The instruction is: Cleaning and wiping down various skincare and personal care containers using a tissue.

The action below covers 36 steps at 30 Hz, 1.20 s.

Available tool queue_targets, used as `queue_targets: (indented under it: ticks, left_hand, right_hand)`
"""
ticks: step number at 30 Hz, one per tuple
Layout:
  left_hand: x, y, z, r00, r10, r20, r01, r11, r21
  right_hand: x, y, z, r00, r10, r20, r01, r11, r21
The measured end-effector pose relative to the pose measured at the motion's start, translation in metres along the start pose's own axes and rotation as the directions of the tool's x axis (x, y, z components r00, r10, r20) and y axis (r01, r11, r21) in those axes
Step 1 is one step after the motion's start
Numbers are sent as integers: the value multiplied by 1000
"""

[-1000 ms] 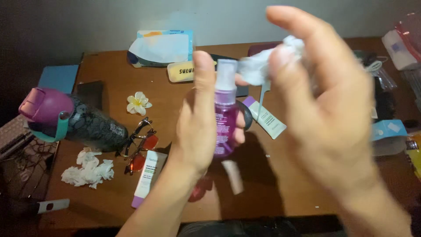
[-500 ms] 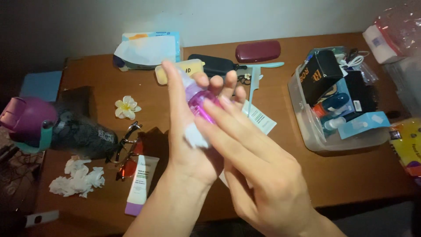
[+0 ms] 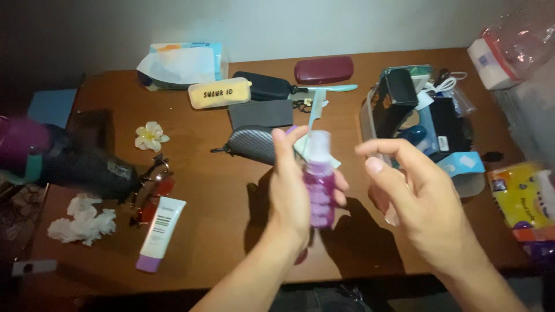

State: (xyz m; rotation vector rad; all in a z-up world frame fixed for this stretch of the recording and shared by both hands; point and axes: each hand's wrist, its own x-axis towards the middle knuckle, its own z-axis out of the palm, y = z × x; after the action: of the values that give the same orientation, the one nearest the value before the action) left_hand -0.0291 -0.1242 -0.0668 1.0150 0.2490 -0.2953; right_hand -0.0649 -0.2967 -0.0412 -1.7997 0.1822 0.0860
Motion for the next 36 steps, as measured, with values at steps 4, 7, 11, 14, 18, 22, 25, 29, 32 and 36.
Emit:
queue_targets:
  ticks: [4,7,11,14,18,22,25,29,32,36]
  left_hand:
    - [-11,-16,47,1000,23,-6,-19,941,338]
    - [-3,-52,64,896,356,264,-443,747,496]
    - [19,-90,87,925,293,241,-380,716,586]
    - [41,-124,86,898,397,188,-408,597,691]
    - [48,-142,89,956,293,27,-191,548,814]
    - [59,-166,89,949,313,38,-212,546,811]
    - [54,-160,97,975,219,43,-175,630,757]
    - [54,-158,100,984,177,-8,-102,605,790]
    - [49,-154,102,987,155,-31,-68,590,805]
    - [48,-156,99,977,212,33,-162,627,762]
  right_hand:
    - [0,20,-43,993,-41,106,28,992,120]
    - [-1,17,-69,999,29,17,-29,1000,-4]
    - [6,26,-118,996,74,-53,-83,979,-185]
    - [18,46,-150,993,-9,-118,-24,961,-276]
    - [32,40,-161,977,-37,-211,-83,842,-532]
    - [53,67,-162,988,-100,-120,2,775,-631]
    - [64,84,-156,997,-71,-17,39,709,-704]
    - [73,92,-149,1000,2,25,19,581,-813]
    - [76,99,-145,998,56,36,0,549,-836]
    - [81,108,-142,996,58,62,25,502,-864]
